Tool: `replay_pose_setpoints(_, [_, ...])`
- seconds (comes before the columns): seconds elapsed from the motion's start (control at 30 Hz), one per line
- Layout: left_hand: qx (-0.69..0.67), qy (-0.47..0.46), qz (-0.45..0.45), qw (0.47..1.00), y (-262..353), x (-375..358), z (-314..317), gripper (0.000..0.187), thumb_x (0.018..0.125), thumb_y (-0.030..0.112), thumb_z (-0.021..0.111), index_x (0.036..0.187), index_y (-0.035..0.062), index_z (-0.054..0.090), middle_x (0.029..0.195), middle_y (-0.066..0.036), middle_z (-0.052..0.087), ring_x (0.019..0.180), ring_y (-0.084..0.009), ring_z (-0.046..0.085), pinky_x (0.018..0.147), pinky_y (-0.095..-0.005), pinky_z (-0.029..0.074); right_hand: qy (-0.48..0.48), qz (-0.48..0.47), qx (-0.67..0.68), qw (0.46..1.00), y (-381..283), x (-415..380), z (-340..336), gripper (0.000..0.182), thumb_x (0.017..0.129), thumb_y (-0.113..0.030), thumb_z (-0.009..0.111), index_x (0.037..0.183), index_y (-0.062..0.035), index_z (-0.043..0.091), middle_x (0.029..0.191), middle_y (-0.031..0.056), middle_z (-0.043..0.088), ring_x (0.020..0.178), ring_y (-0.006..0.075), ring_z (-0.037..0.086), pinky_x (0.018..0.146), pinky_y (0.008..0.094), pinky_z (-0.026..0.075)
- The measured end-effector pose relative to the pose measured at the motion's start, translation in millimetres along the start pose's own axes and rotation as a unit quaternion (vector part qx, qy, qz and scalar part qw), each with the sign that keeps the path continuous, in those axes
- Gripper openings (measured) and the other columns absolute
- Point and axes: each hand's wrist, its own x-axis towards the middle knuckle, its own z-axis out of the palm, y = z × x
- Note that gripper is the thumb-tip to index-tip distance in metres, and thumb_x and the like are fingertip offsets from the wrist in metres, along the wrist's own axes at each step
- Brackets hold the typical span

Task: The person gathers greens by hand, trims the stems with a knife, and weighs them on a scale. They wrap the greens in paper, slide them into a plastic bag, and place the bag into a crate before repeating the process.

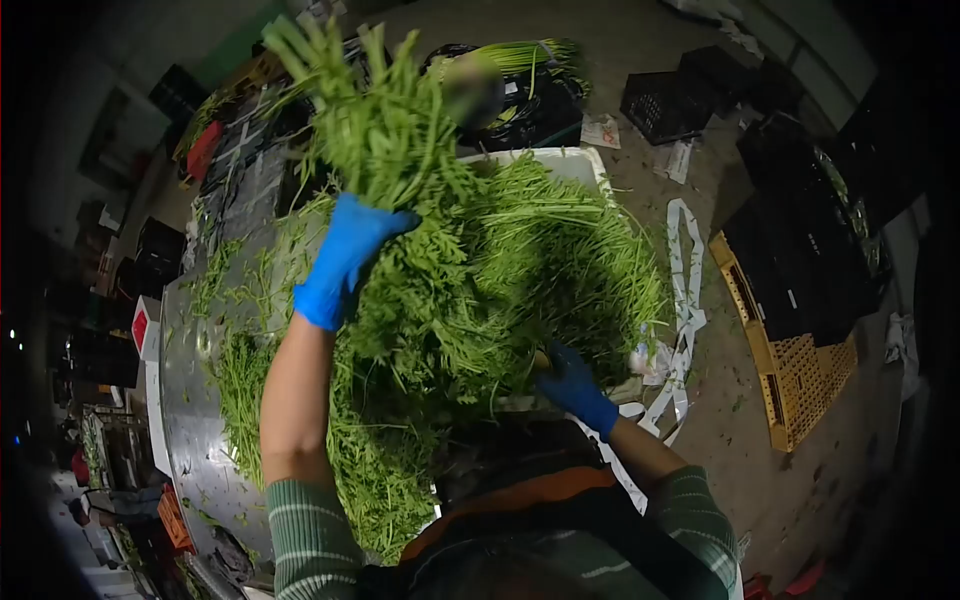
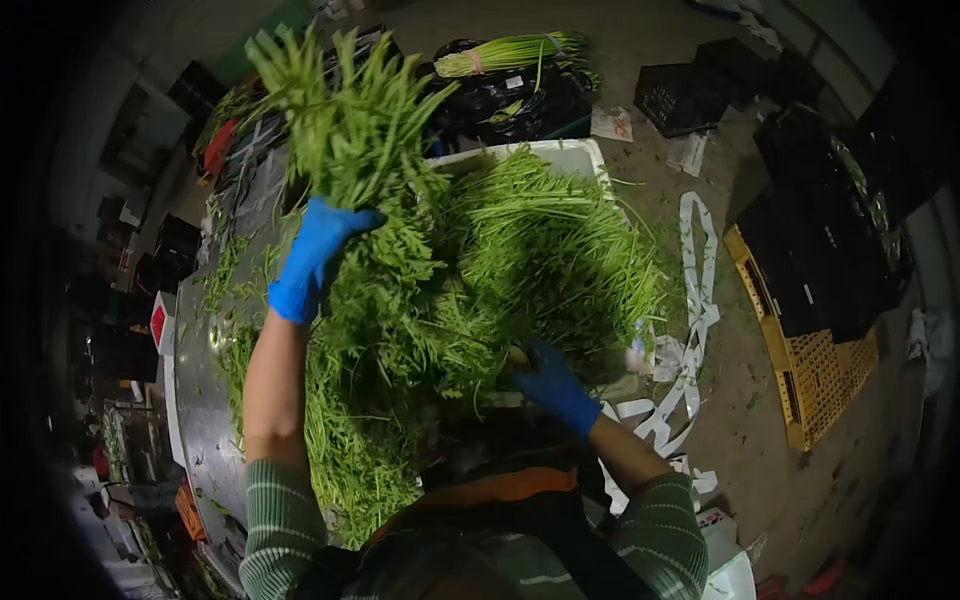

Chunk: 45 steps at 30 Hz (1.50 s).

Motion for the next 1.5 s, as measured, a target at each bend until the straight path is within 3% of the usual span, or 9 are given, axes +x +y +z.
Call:
replay_pose_setpoints(0.17, [0.275,-0.059,0.116,0.953,-62.4,71.8,105.4,0.031,0.066,0.019,0.059,0.092,0.0032,0.055,0.077,-0.020,0.059,0.072,-0.0322,0.059,0.065,-0.0372,0.047,0.161,0.069,-0.005,0.985,65.8,-29.8,8.4,0.039,0.072,-0.018,0.058,0.104,0.0020,0.048,0.090,0.0195,0.056,0.081,0.0321,0.055,0.069,0.0345,0.044])
replay_pose_setpoints(0.27, [0.425,-0.117,0.126,0.889,-147.2,70.4,172.5,0.024,0.068,0.013,0.052,0.091,0.0041,0.052,0.072,-0.019,0.060,0.070,-0.0331,0.059,0.061,-0.0410,0.047,0.125,0.127,0.129,0.976,-3.2,0.3,-30.4,0.043,0.074,-0.011,0.051,0.114,0.0026,0.042,0.103,0.0141,0.053,0.090,0.0206,0.051,0.073,0.0308,0.042])
replay_pose_setpoints(0.4, [0.420,-0.051,0.161,0.892,-155.1,61.0,176.9,0.020,0.065,0.011,0.054,0.084,0.0037,0.050,0.061,-0.013,0.059,0.056,-0.0289,0.059,0.054,-0.0407,0.045,0.116,0.158,0.127,0.972,1.1,27.6,-37.4,0.039,0.074,-0.014,0.054,0.108,0.0030,0.045,0.096,0.0172,0.055,0.086,0.0230,0.054,0.070,0.0311,0.043])
replay_pose_setpoints(0.57, [0.472,0.008,0.168,0.865,-169.7,58.8,170.2,0.018,0.064,0.010,0.055,0.080,0.0024,0.050,0.060,-0.012,0.059,0.054,-0.0266,0.059,0.053,-0.0357,0.044,0.159,0.114,-0.132,0.972,10.7,62.9,-26.6,0.034,0.075,-0.023,0.056,0.099,-0.0002,0.048,0.083,0.0213,0.056,0.076,0.0362,0.055,0.063,0.0367,0.045])
replay_pose_setpoints(0.8, [0.438,-0.029,0.109,0.892,-163.0,59.4,170.5,0.018,0.062,0.013,0.058,0.076,0.0029,0.052,0.060,-0.013,0.059,0.054,-0.0277,0.059,0.055,-0.0372,0.043,0.126,0.105,-0.252,0.954,16.0,86.4,-17.8,0.037,0.075,-0.034,0.056,0.096,-0.0053,0.048,0.079,0.0191,0.058,0.069,0.0372,0.055,0.057,0.0447,0.043])
replay_pose_setpoints(1.27, [0.505,0.007,0.116,0.855,-156.6,85.5,124.5,0.017,0.065,0.015,0.056,0.076,0.0025,0.054,0.066,-0.017,0.059,0.061,-0.0333,0.058,0.058,-0.0402,0.047,-0.018,0.108,-0.353,0.929,68.7,102.7,9.3,0.021,0.079,-0.023,0.044,0.086,-0.0068,0.055,0.073,0.0180,0.059,0.064,0.0345,0.058,0.055,0.0439,0.046])
replay_pose_setpoints(1.37, [0.353,0.077,-0.012,0.932,-127.5,97.2,45.0,0.025,0.067,0.019,0.062,0.084,0.0011,0.057,0.078,-0.018,0.061,0.071,-0.0282,0.060,0.063,-0.0355,0.048,-0.052,0.170,-0.389,0.904,97.6,62.2,12.5,0.022,0.078,-0.025,0.045,0.085,-0.0088,0.057,0.073,0.0170,0.060,0.064,0.0332,0.059,0.054,0.0420,0.046])
replay_pose_setpoints(1.43, [0.256,0.098,-0.056,0.960,-113.9,92.0,13.2,0.030,0.066,0.019,0.065,0.089,0.0005,0.057,0.084,-0.017,0.061,0.076,-0.0256,0.060,0.068,-0.0332,0.047,-0.082,0.048,-0.469,0.878,108.4,62.2,13.1,0.025,0.077,-0.031,0.049,0.085,-0.0096,0.060,0.075,0.0158,0.060,0.065,0.0318,0.059,0.056,0.0405,0.047])
replay_pose_setpoints(1.5, [-0.176,-0.051,0.048,0.982,-94.0,59.9,-9.3,0.038,0.064,0.013,0.069,0.097,0.0000,0.056,0.091,-0.010,0.060,0.081,-0.0178,0.057,0.075,-0.0296,0.044,-0.173,0.043,-0.463,0.868,60.8,74.6,-7.1,0.029,0.077,-0.035,0.049,0.086,-0.0098,0.061,0.075,0.0160,0.060,0.066,0.0319,0.059,0.057,0.0397,0.047])
